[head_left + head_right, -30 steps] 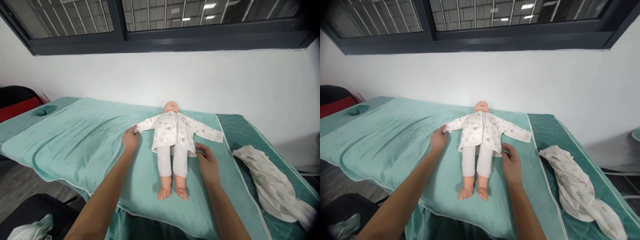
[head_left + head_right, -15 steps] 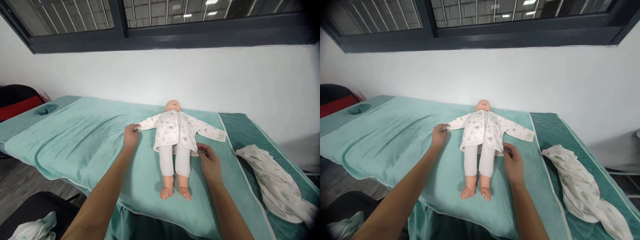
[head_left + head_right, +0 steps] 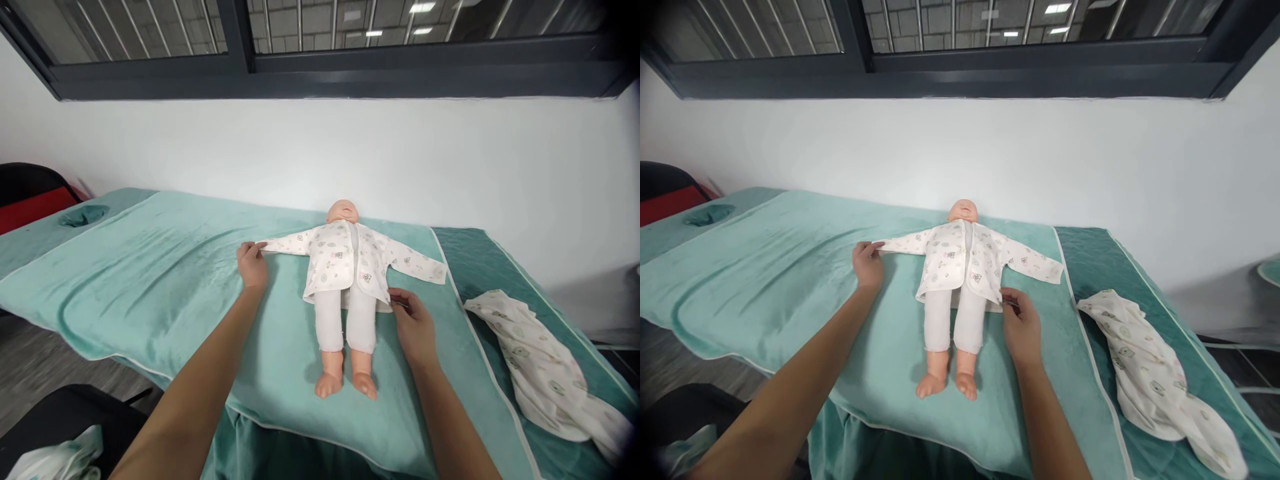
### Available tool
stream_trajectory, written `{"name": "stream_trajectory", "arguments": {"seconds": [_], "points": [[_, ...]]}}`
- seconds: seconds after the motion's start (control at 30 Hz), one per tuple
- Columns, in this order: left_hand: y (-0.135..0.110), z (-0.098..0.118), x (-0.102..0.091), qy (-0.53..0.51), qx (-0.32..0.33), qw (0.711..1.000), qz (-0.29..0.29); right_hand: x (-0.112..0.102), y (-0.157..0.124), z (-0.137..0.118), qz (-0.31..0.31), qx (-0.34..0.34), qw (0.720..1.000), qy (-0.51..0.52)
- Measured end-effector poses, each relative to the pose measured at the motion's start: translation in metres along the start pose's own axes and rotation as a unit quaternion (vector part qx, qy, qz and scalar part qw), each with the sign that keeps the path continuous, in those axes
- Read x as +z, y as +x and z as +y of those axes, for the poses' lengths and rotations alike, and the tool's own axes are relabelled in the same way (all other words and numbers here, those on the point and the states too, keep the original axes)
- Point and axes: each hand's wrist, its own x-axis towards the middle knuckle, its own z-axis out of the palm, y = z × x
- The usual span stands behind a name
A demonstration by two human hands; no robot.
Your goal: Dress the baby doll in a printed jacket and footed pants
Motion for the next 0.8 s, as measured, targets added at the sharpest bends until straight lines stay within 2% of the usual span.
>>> {"name": "stream_trajectory", "arguments": {"seconds": [0.07, 0.2, 0.4, 0.5, 0.57, 0.67, 0.8], "points": [[0.0, 0.0, -0.001, 0.011, -0.017, 1.0, -0.002, 0.0, 0.0, 0.0, 0.001, -0.001, 1.0, 0.001], [-0.001, 0.002, -0.003, 0.029, -0.061, 0.996, -0.05, 0.0, 0.0, -0.002, 0.003, 0.003, 1.0, 0.001], [-0.002, 0.0, -0.001, 0.019, -0.093, 0.992, -0.079, 0.001, -0.003, -0.002, -0.002, -0.001, 1.0, -0.004], [-0.002, 0.0, -0.001, 0.001, -0.106, 0.99, -0.092, 0.002, 0.0, 0.006, 0.022, -0.017, 0.999, -0.022], [-0.002, 0.0, -0.002, -0.012, -0.108, 0.989, -0.098, -0.004, 0.013, 0.015, 0.05, -0.04, 0.995, -0.07], [-0.002, 0.001, -0.003, -0.025, -0.107, 0.989, -0.098, -0.026, 0.049, 0.031, 0.096, -0.074, 0.973, -0.197], [-0.001, 0.001, -0.002, -0.022, -0.107, 0.99, -0.09, -0.062, 0.099, 0.049, 0.153, -0.033, 0.936, -0.315]]}}
